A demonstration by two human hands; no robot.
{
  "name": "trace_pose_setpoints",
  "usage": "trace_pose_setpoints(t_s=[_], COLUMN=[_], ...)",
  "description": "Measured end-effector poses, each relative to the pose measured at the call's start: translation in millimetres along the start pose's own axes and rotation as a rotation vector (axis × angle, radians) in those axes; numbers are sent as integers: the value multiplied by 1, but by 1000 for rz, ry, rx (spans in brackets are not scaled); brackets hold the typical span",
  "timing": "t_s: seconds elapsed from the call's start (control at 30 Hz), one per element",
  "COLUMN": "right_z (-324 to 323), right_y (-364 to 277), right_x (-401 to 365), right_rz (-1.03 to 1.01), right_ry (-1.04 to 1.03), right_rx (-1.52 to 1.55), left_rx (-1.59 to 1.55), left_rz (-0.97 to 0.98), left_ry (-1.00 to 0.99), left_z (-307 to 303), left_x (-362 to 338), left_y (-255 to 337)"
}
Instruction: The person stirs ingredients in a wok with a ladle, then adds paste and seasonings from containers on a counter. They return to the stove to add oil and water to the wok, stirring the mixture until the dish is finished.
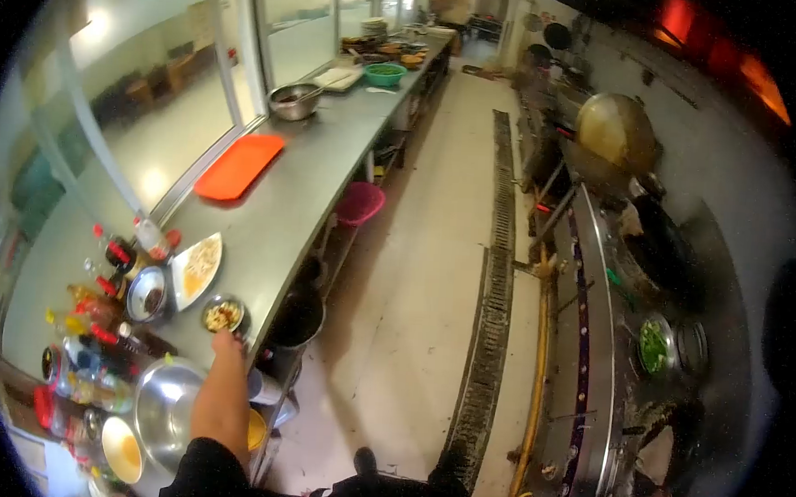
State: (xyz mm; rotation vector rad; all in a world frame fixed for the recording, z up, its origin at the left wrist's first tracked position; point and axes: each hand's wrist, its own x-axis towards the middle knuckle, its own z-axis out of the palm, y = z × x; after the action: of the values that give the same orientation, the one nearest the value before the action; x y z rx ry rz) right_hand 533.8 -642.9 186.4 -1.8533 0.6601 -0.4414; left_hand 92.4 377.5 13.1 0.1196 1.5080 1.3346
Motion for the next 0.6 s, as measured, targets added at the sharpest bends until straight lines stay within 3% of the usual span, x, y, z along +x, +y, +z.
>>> trace_pose_setpoints(t_s=[0.07,0.1,0.17,0.27,0.3,0.33,0.37,0.4,0.43,0.5,0.6], right_z=[-8,-8,-7,-1,-9,-12,-6,-10,-11,-18,-22], right_y=[2,5,7,18,70,81,-9,-1,-19,-17,-40], right_x=[2,2,2,3,47,54,-14,-8,-18,-8,-17], right_rz=[-70,-56,26,14,-420,-711,102,199,154,295,313], right_ry=[87,106,-4,-149,-193,-173,-241,-100,-31,-107,-71], right_rx=[11,16,188,314,71,-119,352,452,226,270,209], left_rx=[43,140,246,449,498,534,573,554,613,692,749], left_rz=[46,159,276,254,221,172,116,33,-19,-139,-316], left_ry=[-1,-103,-242,-644,-759,-875,-996,-1110,-1209,-1372,-1696], left_z=[1,1,6,34,44,53,64,74,83,86,71], left_x=[-25,-33,-61,-146,-192,-242,-286,-318,-371,-501,-671], left_y=[-6,-12,-27,-59,-76,-95,-124,-165,-198,-249,-324])
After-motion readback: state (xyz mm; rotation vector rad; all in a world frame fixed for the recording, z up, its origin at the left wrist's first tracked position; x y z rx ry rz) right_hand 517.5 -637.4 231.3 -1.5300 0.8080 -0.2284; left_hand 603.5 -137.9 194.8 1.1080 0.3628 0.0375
